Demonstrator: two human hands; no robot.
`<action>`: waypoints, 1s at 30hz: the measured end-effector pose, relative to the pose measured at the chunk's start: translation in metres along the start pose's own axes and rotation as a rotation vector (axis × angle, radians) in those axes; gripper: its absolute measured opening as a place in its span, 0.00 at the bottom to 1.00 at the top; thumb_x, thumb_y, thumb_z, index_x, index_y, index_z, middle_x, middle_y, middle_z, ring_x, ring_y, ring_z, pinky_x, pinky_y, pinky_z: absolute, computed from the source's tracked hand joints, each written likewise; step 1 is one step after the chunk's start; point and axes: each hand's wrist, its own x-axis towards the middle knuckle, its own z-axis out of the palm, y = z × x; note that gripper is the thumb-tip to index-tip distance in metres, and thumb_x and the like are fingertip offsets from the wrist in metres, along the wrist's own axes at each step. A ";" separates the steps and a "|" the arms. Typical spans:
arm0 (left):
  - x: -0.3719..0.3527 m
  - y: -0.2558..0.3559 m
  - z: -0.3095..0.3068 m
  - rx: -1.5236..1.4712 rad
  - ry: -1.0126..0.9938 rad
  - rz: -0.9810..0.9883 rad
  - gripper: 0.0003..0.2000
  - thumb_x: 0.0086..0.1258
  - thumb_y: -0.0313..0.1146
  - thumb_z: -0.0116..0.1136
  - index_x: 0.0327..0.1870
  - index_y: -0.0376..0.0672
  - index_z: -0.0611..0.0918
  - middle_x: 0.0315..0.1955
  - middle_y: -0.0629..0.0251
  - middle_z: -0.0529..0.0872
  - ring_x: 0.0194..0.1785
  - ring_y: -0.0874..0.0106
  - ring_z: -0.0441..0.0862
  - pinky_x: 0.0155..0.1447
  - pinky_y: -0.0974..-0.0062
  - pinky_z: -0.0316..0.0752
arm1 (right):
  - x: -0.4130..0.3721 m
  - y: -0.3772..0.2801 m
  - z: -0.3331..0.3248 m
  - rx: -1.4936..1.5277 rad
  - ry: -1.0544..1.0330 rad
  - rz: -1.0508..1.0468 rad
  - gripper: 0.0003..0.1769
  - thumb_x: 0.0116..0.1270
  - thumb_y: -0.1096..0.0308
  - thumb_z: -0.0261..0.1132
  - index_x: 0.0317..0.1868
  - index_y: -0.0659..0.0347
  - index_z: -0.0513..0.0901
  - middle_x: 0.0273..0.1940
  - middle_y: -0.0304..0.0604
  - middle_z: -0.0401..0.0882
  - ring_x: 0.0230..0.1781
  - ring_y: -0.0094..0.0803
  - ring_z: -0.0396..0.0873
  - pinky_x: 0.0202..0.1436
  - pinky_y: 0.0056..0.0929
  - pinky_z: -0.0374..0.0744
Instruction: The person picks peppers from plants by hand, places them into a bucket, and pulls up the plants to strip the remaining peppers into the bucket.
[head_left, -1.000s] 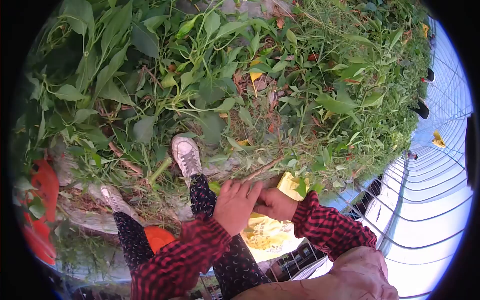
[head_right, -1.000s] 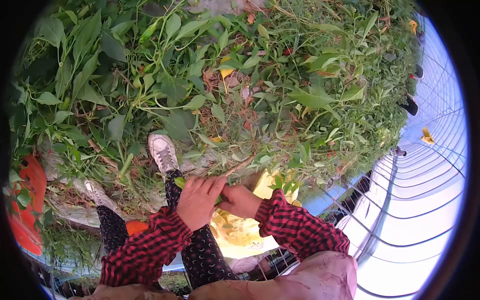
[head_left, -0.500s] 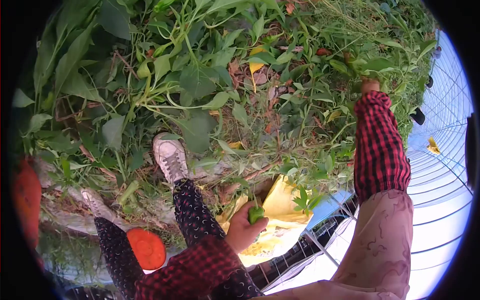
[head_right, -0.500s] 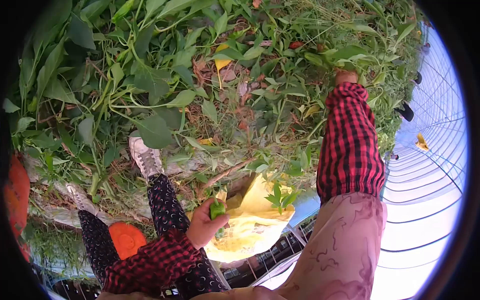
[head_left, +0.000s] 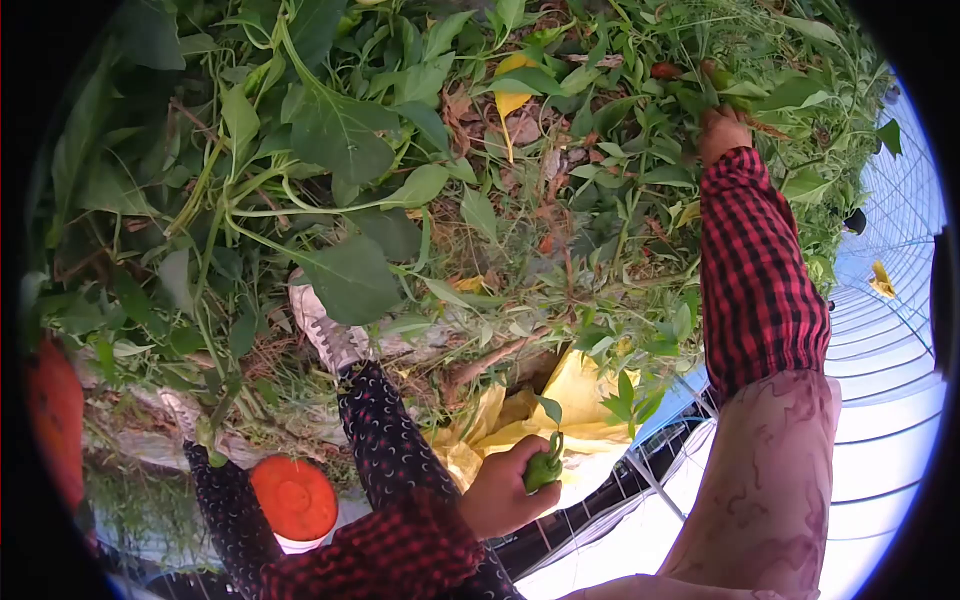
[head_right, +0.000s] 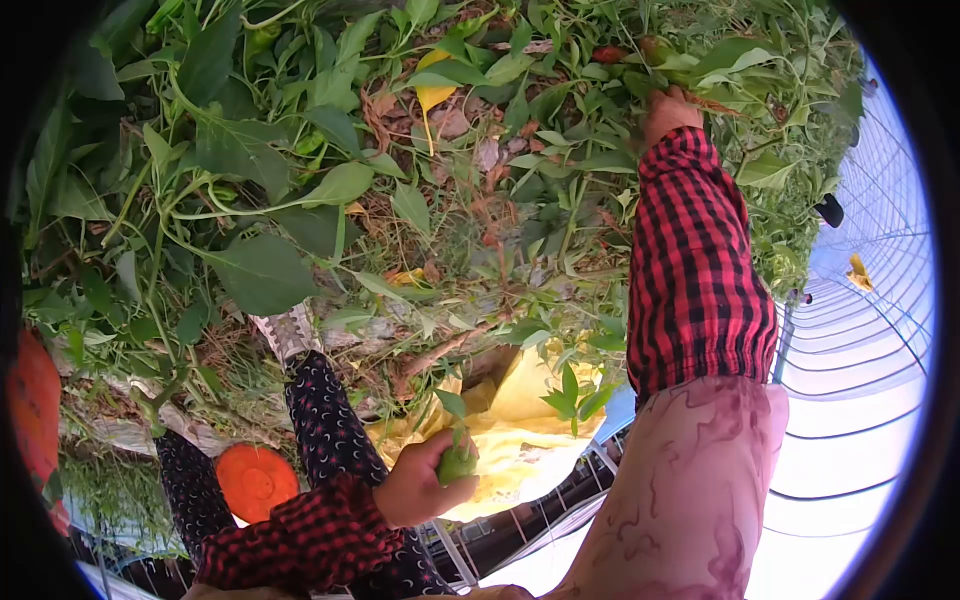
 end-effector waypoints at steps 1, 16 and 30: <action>0.000 0.004 0.000 -0.047 -0.024 -0.039 0.12 0.53 0.28 0.57 0.37 0.39 0.69 0.18 0.65 0.75 0.21 0.77 0.72 0.27 0.79 0.68 | 0.009 0.008 0.014 0.001 -0.002 -0.004 0.15 0.52 0.70 0.55 0.43 0.53 0.72 0.44 0.49 0.72 0.45 0.49 0.70 0.48 0.42 0.69; 0.004 0.014 -0.001 0.014 -0.105 -0.083 0.14 0.55 0.30 0.58 0.40 0.39 0.70 0.22 0.70 0.71 0.25 0.81 0.67 0.30 0.80 0.66 | 0.014 -0.044 -0.012 -0.283 -0.418 0.163 0.26 0.57 0.69 0.56 0.58 0.47 0.63 0.61 0.48 0.55 0.61 0.48 0.57 0.60 0.45 0.61; -0.010 0.002 -0.005 0.130 -0.142 0.000 0.15 0.51 0.32 0.57 0.38 0.40 0.69 0.17 0.57 0.73 0.22 0.61 0.74 0.28 0.70 0.67 | -0.002 -0.001 0.002 1.022 0.048 0.291 0.37 0.63 0.42 0.42 0.57 0.68 0.62 0.55 0.56 0.64 0.58 0.44 0.61 0.58 0.29 0.60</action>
